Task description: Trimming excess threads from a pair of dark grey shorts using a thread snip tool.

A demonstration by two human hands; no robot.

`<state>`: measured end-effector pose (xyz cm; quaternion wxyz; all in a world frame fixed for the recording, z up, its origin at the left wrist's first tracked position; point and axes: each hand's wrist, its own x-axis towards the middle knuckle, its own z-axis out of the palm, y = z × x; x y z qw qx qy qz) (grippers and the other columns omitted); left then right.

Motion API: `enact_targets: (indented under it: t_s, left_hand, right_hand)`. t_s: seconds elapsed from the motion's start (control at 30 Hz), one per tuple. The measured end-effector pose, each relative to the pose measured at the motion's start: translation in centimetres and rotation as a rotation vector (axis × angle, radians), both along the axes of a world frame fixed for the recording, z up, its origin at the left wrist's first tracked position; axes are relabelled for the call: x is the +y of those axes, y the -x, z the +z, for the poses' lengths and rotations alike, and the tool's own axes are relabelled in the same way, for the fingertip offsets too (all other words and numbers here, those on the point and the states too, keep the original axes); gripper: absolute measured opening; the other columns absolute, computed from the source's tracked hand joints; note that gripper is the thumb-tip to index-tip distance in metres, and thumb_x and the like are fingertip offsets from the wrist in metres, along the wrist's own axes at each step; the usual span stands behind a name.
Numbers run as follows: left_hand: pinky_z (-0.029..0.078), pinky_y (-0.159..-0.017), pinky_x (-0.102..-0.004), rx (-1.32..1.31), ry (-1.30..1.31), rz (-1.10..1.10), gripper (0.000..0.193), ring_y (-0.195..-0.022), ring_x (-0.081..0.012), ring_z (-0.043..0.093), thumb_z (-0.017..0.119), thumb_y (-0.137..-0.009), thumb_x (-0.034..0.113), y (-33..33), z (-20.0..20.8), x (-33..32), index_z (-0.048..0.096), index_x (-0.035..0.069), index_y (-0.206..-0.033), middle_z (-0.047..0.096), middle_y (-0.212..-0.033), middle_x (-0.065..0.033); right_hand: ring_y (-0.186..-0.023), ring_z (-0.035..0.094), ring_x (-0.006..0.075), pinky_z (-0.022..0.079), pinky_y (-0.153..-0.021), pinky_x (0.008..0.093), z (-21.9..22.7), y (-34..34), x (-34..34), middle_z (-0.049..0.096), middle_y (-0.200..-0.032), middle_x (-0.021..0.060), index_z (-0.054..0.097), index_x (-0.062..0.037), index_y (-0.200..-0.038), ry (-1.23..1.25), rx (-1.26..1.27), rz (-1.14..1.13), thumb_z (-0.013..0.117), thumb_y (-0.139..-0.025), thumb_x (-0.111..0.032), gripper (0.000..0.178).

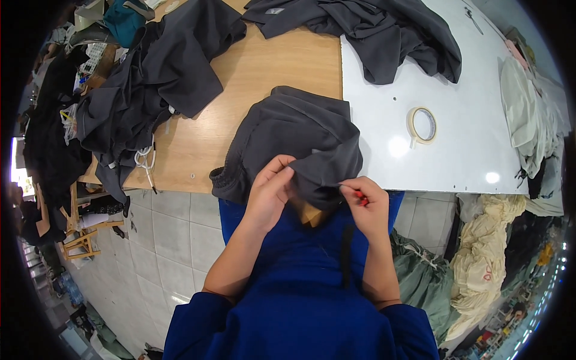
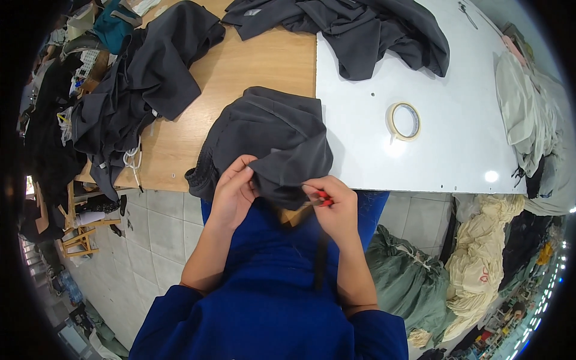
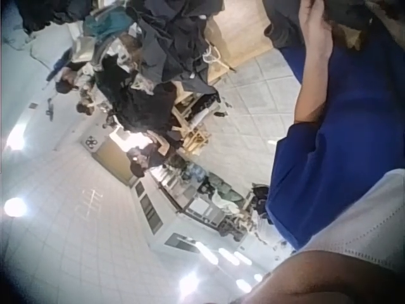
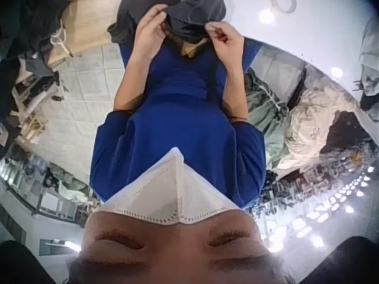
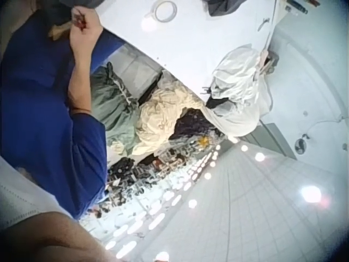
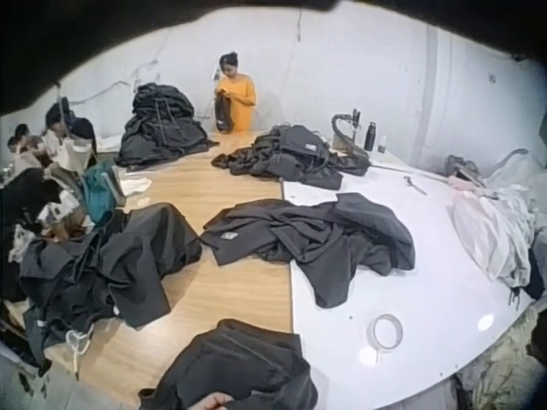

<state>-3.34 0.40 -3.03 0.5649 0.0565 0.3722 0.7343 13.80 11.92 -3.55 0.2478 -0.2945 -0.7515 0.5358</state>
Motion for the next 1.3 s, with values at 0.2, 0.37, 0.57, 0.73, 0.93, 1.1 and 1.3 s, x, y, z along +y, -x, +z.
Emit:
enact_targets:
  t_s: [0.2, 0.37, 0.57, 0.73, 0.93, 1.1, 1.3]
  left_hand:
    - [0.043, -0.078, -0.02, 0.058, 0.098, 0.043, 0.015, -0.088, -0.0057, 0.053, 0.05, -0.09, 0.008, 0.4, 0.4, 0.3, 0.053, 0.006, -0.105, 0.057, -0.095, -0.001]
    - [0.035, -0.086, -0.0247, 0.98, 0.138, 0.347, 0.024, -0.098, -0.0141, 0.045, 0.056, -0.083, 0.0, -0.6, 0.6, 0.2, 0.054, 0.004, -0.106, 0.051, -0.104, -0.0062]
    - [0.03, -0.098, -0.0365, 1.663, 0.293, -0.068, 0.031, -0.114, -0.0278, 0.037, 0.067, -0.077, 0.021, -1.0, 2.5, -0.8, 0.06, 0.009, -0.105, 0.043, -0.124, -0.012]
    - [0.032, -0.092, -0.0384, 1.774, 0.266, -0.09, 0.024, -0.112, -0.0297, 0.035, 0.077, -0.065, 0.017, 0.4, 1.2, -1.3, 0.067, 0.014, -0.087, 0.04, -0.127, -0.0113]
    - [0.045, -0.071, -0.0228, 0.546, 0.019, -0.116, 0.012, -0.08, -0.0122, 0.055, 0.068, -0.079, 0.005, 0.3, 1.5, -1.1, 0.057, 0.006, -0.083, 0.06, -0.09, -0.0057]
    - [0.047, -0.061, -0.0177, 0.231, 0.063, -0.003, 0.009, -0.065, -0.0064, 0.059, 0.062, -0.084, 0.004, 0.0, 2.2, -0.1, 0.053, 0.006, -0.087, 0.062, -0.077, -0.0031]
    - [0.05, -0.064, -0.0194, 0.1, -0.011, 0.081, 0.008, -0.068, -0.0086, 0.062, 0.059, -0.088, 0.008, -0.9, 2.8, 0.2, 0.052, 0.006, -0.092, 0.064, -0.081, -0.0046]
  right_hand:
    - [-0.056, 0.042, 0.0041, 0.03, -0.053, 0.0199, 0.8, 0.5, 1.5, 0.054, -0.07, -0.0041, 0.059, -0.0053, -0.086, 0.91, 0.31, -0.1, 0.054, -0.091, -0.019, 0.016]
    - [-0.055, 0.042, 0.0045, 0.033, -0.048, 0.0196, 1.3, 1.3, 2.8, 0.054, -0.07, -0.0048, 0.056, -0.0093, -0.094, 1.165, 0.462, -0.125, 0.052, -0.091, -0.022, 0.013]
    - [-0.057, 0.044, 0.0056, 0.033, -0.049, 0.0202, 1.9, 2.4, 3.7, 0.055, -0.072, -0.0034, 0.056, -0.0104, -0.091, 1.205, 0.499, -0.27, 0.05, -0.093, -0.021, 0.013]
    - [-0.07, 0.056, 0.011, 0.042, -0.054, 0.0234, 1.4, 2.0, 4.8, 0.06, -0.088, 0.0031, 0.055, -0.0076, -0.106, 1.214, 0.659, -0.187, 0.046, -0.095, -0.022, 0.02]
    - [-0.094, 0.059, 0.0199, 0.047, -0.07, 0.0289, 4.2, 2.1, 3.6, 0.05, -0.116, 0.0125, 0.031, -0.0084, -0.136, 0.687, 0.502, -0.455, 0.039, -0.097, -0.022, 0.042]
    - [-0.039, 0.033, 0.007, 0.026, -0.037, 0.0189, 5.6, 0.1, 0.9, 0.041, -0.057, 0.0027, 0.03, -0.0063, -0.134, 0.746, 0.605, -0.137, 0.028, -0.098, -0.041, 0.05]
    - [-0.061, 0.047, 0.005, 0.038, -0.055, 0.0169, 5.1, 0.7, -2.4, 0.053, -0.075, 0.0039, 0.046, -0.0037, -0.123, 0.429, 0.254, -0.053, 0.053, -0.09, -0.008, 0.033]
